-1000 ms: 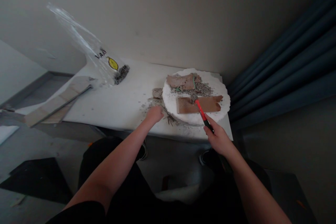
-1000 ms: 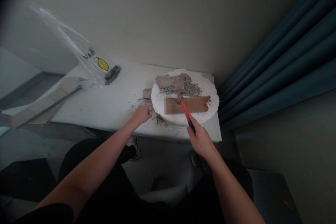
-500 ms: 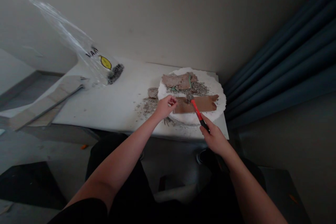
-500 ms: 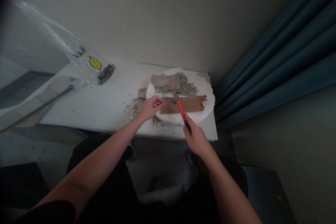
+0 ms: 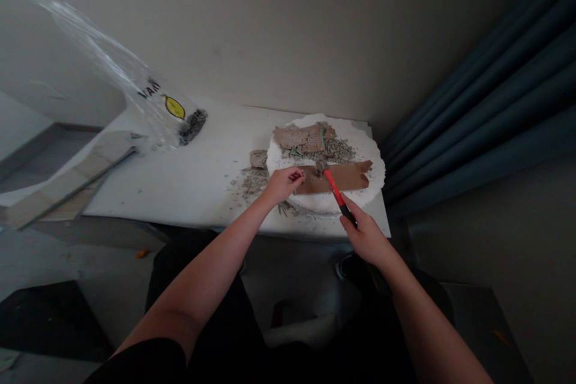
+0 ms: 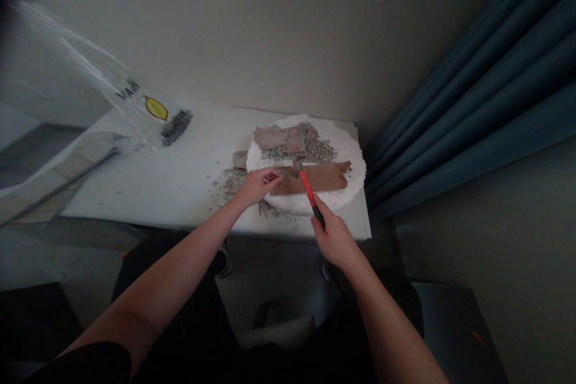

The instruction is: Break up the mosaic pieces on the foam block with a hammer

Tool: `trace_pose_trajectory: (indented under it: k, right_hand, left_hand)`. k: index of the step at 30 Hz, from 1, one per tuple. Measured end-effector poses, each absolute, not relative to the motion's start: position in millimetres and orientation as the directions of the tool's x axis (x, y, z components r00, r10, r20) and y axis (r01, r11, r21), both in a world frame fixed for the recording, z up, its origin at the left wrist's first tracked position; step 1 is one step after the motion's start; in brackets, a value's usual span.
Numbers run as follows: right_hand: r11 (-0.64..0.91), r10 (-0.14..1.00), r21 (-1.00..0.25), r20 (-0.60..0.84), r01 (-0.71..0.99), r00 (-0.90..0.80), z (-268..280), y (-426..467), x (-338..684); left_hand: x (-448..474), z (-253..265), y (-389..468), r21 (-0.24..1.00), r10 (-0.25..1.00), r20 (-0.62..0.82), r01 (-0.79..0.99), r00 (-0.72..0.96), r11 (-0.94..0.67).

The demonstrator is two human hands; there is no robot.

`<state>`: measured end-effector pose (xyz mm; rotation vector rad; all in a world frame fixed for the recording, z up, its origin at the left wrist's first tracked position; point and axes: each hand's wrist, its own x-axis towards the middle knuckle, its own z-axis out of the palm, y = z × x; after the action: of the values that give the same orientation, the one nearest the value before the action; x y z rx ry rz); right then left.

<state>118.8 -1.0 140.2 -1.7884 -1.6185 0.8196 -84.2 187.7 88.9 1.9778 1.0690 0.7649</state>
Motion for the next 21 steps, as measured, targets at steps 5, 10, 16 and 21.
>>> trace_pose_trajectory:
  k: [5,10,16,21]
  right_hand:
    - [-0.090,0.996,-0.773,-0.058,0.627,0.072,138.7,-0.9,119.3]
    - [-0.090,0.996,-0.769,-0.054,0.633,0.076,137.1,-0.5,119.8]
    - [-0.088,0.996,-0.768,-0.054,0.635,0.072,138.7,-0.7,119.5]
    - [-0.085,0.996,-0.770,-0.052,0.633,0.071,137.3,-0.2,120.0]
  left_hand:
    - [-84.7,88.3,187.8,0.823,0.862,0.144,0.426,0.486,-0.377]
    - [-84.1,86.3,187.8,0.835,0.866,0.135,0.416,0.481,-0.361]
    - [-83.5,85.5,188.0,0.821,0.867,0.155,0.427,0.473,-0.380]
    - [-84.4,82.0,189.0,0.800,0.841,0.176,0.423,0.512,-0.425]
